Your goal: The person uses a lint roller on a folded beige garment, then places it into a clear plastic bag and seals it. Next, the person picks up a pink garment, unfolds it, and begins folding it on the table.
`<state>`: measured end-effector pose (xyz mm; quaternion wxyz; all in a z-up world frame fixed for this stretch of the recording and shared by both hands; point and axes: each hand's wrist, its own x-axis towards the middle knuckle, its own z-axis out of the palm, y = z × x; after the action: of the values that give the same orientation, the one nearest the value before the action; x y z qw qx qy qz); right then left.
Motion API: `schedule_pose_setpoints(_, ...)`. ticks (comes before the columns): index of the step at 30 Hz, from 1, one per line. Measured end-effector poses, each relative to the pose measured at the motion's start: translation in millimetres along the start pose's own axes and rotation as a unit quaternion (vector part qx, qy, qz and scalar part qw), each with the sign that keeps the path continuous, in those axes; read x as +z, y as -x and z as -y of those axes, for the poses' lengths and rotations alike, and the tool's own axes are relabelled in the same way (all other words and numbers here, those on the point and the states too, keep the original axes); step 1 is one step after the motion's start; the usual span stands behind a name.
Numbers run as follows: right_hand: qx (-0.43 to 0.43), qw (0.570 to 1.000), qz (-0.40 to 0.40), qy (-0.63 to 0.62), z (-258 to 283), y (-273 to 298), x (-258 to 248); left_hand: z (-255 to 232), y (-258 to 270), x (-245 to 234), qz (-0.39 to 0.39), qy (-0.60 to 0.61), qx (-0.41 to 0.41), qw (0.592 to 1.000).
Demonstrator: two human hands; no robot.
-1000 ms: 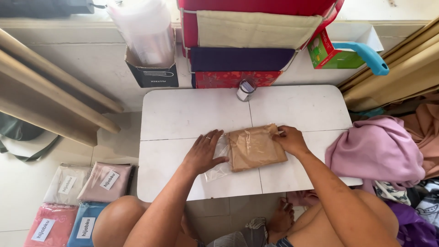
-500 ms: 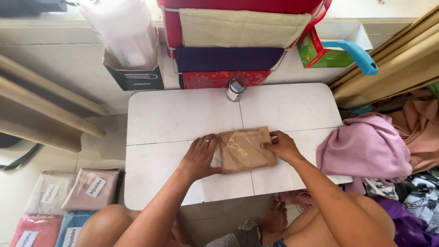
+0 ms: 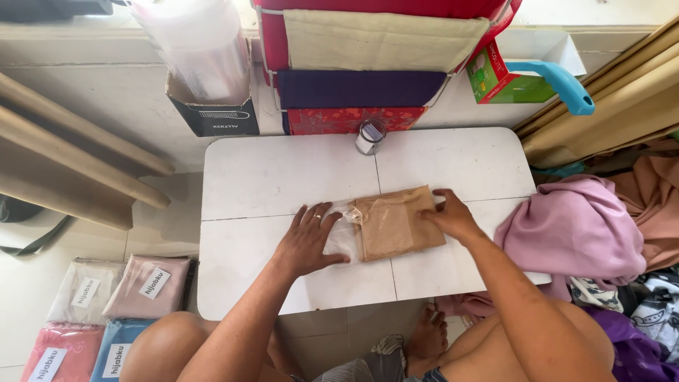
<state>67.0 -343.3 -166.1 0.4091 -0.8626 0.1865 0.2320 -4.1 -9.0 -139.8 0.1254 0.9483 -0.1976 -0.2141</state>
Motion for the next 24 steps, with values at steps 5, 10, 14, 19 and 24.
schedule_pose_setpoints(5,-0.176,0.951,-0.069,0.246,9.8,21.9,5.9,-2.4,-13.2,8.8,-0.060,-0.047,0.023,0.997)
schedule_pose_setpoints(10,-0.155,0.987,0.007,0.036,-2.0,4.0,23.5,3.0,-19.8,15.9,-0.055,-0.010,0.008,0.998)
schedule_pose_setpoints(14,-0.039,0.979,0.091,-0.176,23.7,15.6,26.5,-0.1,-16.4,4.8,-0.044,0.024,0.009,0.999)
schedule_pose_setpoints(19,0.028,0.957,0.143,-0.250,9.0,-14.5,41.6,-6.6,-13.7,-3.6,-0.039,0.032,0.018,0.999)
schedule_pose_setpoints(24,0.072,0.939,0.183,-0.282,33.9,1.9,44.3,1.0,-21.5,3.2,-0.045,0.057,0.014,0.997)
